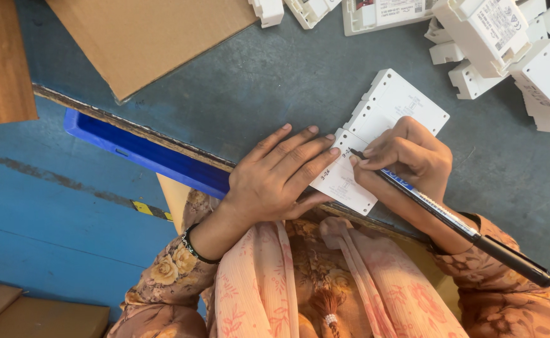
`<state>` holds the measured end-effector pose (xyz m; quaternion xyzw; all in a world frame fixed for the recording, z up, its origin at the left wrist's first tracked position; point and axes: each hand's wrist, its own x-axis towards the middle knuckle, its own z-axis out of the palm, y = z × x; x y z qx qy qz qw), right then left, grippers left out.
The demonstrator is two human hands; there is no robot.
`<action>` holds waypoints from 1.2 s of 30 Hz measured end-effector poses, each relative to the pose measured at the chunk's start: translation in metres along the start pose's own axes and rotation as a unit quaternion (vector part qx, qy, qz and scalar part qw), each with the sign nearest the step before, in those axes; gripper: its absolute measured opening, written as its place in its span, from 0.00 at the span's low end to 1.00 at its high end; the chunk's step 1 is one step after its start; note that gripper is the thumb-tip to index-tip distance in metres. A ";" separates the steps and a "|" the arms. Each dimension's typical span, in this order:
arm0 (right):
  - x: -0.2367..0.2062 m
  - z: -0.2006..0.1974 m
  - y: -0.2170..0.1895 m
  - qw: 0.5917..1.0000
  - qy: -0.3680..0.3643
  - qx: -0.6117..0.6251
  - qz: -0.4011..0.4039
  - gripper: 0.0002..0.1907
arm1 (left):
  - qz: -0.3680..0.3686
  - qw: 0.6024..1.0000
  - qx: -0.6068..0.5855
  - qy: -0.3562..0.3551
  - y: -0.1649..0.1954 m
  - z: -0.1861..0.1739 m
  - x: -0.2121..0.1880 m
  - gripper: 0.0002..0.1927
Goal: The person writes on white electronic component casings using a black marker. The person picks up individual casings from a pile on the workbench, marks specific points or writes characters on them by hand, and then places the marked components into a blue plastic bin.
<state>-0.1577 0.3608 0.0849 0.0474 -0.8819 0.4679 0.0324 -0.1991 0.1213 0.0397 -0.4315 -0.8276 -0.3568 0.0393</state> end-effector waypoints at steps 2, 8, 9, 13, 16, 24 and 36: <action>0.000 -0.001 0.000 1.000 -0.005 0.006 0.000 0.14 | -0.002 1.000 0.001 -0.001 0.000 0.000 -0.001 0.33; -0.001 -0.001 0.003 1.000 -0.002 0.000 0.008 0.13 | -0.005 1.000 -0.002 0.003 0.000 0.002 -0.001 0.33; -0.001 -0.001 0.005 1.000 -0.001 -0.003 0.002 0.13 | -0.005 1.000 -0.002 0.003 0.000 0.002 0.000 0.33; -0.005 -0.006 0.010 0.996 0.018 0.083 0.013 0.14 | -0.005 1.000 0.003 -0.009 0.002 -0.003 0.003 0.36; 0.000 -0.018 0.013 0.989 0.017 0.146 0.024 0.13 | -0.005 0.999 -0.019 -0.025 0.004 -0.009 0.008 0.43; 0.027 -0.028 0.016 0.999 0.000 -0.004 -0.036 0.11 | -0.003 0.996 -0.029 -0.081 0.010 -0.010 0.026 0.54; 0.026 -0.022 0.018 1.000 0.002 0.000 -0.024 0.13 | -0.024 0.994 -0.041 -0.100 0.007 -0.003 0.023 0.54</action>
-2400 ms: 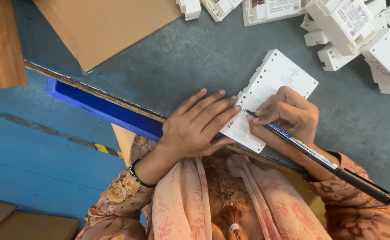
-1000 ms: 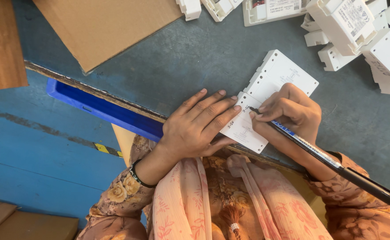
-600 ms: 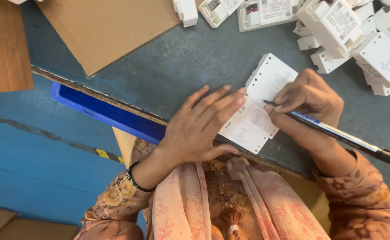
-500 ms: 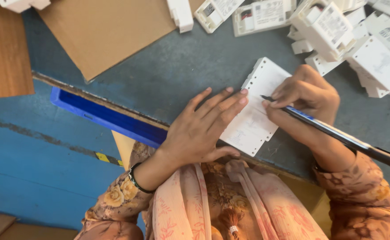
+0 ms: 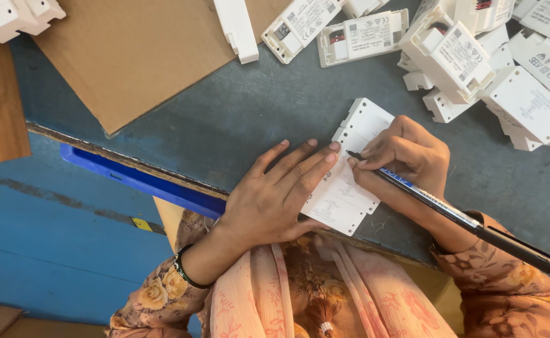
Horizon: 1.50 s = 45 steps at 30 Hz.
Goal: The person writes on white electronic component casings using a black marker. The person picks up individual casings from a pile on the workbench, marks specific points or writes characters on them by hand, and then places the marked components into a blue plastic bin.
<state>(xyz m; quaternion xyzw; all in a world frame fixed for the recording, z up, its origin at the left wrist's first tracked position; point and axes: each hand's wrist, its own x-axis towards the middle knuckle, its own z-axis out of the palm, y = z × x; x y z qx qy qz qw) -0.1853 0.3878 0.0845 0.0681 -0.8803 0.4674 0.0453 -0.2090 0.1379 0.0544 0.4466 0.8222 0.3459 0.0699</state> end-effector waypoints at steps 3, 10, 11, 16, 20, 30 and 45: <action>-0.001 -0.001 0.002 1.000 -0.002 -0.003 0.000 0.13 | 0.002 1.000 0.006 0.000 0.000 0.001 0.000 0.55; -0.001 -0.003 0.003 1.000 -0.009 0.008 0.010 0.12 | 0.000 1.000 0.010 0.000 0.001 0.001 -0.001 0.54; -0.001 -0.003 0.003 1.000 -0.007 0.007 0.010 0.12 | 0.000 1.000 0.008 0.001 0.001 0.001 -0.001 0.54; -0.001 -0.003 0.002 1.000 -0.005 0.011 0.016 0.12 | 0.000 1.000 0.006 0.000 0.000 0.001 -0.001 0.54; -0.001 -0.001 0.004 1.000 -0.005 -0.008 0.005 0.12 | 0.001 1.000 0.003 0.001 0.000 0.001 -0.001 0.55; -0.003 -0.004 0.007 0.999 -0.001 0.036 -0.003 0.13 | 0.002 1.000 0.003 0.008 -0.001 0.006 -0.002 0.54; -0.003 -0.002 0.005 1.000 0.009 0.011 0.003 0.13 | 0.004 1.000 0.004 0.009 -0.001 0.005 -0.002 0.54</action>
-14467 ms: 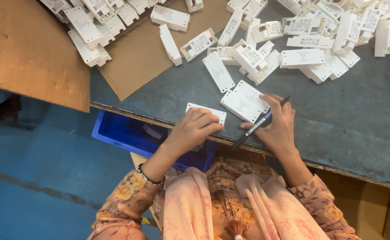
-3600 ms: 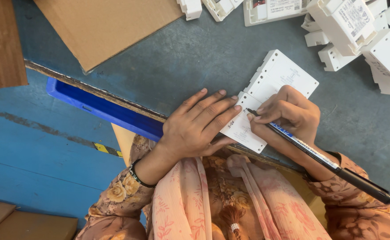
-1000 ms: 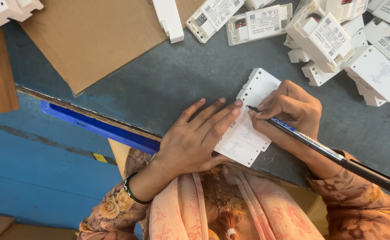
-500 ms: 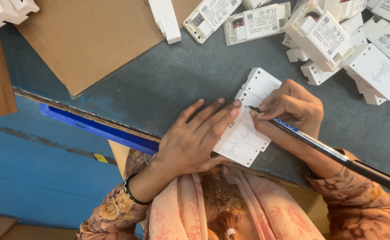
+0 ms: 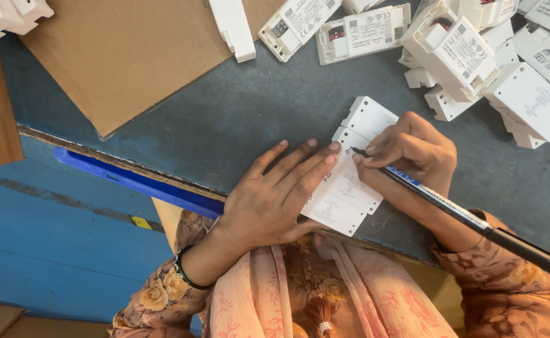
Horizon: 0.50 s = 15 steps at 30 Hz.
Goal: The person writes on white electronic component casings using a black marker. The person picks up individual casings from a pile on the workbench, marks specific points or writes characters on them by hand, and then places the marked components into a blue plastic bin.
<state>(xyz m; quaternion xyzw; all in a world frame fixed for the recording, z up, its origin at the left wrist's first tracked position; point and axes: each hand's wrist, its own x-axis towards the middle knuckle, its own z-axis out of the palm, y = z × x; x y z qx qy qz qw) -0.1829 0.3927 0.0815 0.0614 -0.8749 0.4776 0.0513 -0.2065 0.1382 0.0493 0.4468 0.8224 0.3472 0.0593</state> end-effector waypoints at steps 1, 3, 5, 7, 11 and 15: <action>0.000 0.000 0.000 1.000 0.002 -0.004 -0.004 0.13 | 0.000 1.000 0.001 -0.001 0.000 0.000 0.000 0.54; 0.000 0.001 -0.001 1.000 0.001 -0.002 -0.007 0.13 | -0.001 1.000 0.003 -0.002 0.001 0.000 0.000 0.54; 0.000 0.001 -0.002 1.000 0.003 -0.004 0.002 0.13 | -0.001 1.000 0.000 0.000 0.001 0.001 0.000 0.54; 0.000 0.002 -0.002 1.000 0.006 -0.007 0.023 0.14 | -0.001 1.000 -0.001 0.001 0.001 0.001 0.000 0.54; 0.001 0.001 -0.001 1.000 0.002 -0.012 0.006 0.14 | -0.001 1.000 0.003 -0.003 -0.001 0.002 0.000 0.54; 0.000 0.000 0.000 1.000 -0.001 -0.006 0.013 0.14 | 0.001 1.000 0.004 -0.001 -0.001 0.003 0.000 0.54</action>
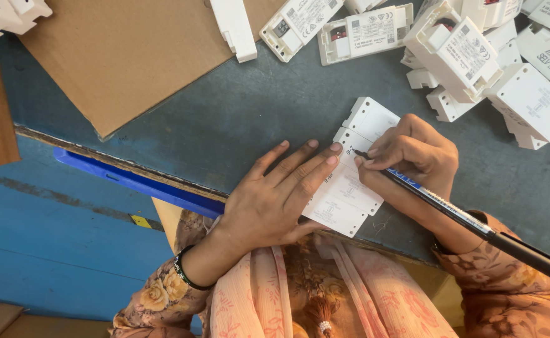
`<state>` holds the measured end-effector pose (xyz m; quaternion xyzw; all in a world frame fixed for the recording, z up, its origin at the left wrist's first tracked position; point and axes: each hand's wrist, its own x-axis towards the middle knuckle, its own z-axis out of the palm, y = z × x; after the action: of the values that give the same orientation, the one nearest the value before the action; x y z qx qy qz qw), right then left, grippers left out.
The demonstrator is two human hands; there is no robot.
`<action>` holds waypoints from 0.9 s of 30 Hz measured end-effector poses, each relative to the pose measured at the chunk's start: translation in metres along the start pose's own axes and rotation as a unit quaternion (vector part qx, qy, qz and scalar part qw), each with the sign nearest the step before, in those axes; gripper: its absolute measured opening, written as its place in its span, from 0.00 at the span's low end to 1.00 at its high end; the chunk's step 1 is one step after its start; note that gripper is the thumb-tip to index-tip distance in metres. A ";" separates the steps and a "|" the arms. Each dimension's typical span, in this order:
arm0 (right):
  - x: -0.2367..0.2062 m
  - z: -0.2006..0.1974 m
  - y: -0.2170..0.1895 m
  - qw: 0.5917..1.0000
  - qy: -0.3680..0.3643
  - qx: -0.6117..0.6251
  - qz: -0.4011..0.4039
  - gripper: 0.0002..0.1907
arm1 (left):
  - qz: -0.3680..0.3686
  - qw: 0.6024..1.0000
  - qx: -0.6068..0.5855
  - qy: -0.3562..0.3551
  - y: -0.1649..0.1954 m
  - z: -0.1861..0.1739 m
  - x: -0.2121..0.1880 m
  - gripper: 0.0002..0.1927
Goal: The person writes on white electronic component casings using a black marker. The person picks up individual casings from a pile on the workbench, marks specific points or writes characters on them by hand, and then places the marked components into a blue plastic bin.
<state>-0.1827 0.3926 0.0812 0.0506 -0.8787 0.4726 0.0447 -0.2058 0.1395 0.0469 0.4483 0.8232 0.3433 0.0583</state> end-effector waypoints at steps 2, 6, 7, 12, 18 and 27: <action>0.000 0.000 0.001 1.000 0.003 -0.001 -0.001 0.14 | -0.002 1.000 -0.002 0.000 0.000 -0.001 0.000 0.53; 0.000 -0.001 0.002 1.000 0.006 0.008 -0.004 0.13 | -0.001 1.000 -0.002 0.001 0.000 -0.001 0.000 0.53; 0.000 -0.001 0.002 1.000 0.006 0.012 -0.004 0.13 | -0.001 1.000 -0.001 0.000 0.000 -0.002 0.000 0.53; 0.000 0.001 0.002 1.000 0.013 -0.010 -0.003 0.13 | 0.002 1.000 0.000 -0.003 0.000 -0.002 0.001 0.54; 0.001 -0.001 0.000 1.000 0.003 0.004 0.005 0.14 | 0.001 1.000 -0.001 -0.004 0.000 -0.002 0.000 0.54; -0.005 -0.005 0.013 0.998 0.022 0.067 0.005 0.14 | -0.002 1.000 -0.002 -0.009 0.001 -0.007 0.002 0.55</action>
<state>-0.1794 0.4034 0.0728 0.0389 -0.8441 0.5317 0.0580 -0.2089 0.1377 0.0535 0.4499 0.8229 0.3405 0.0671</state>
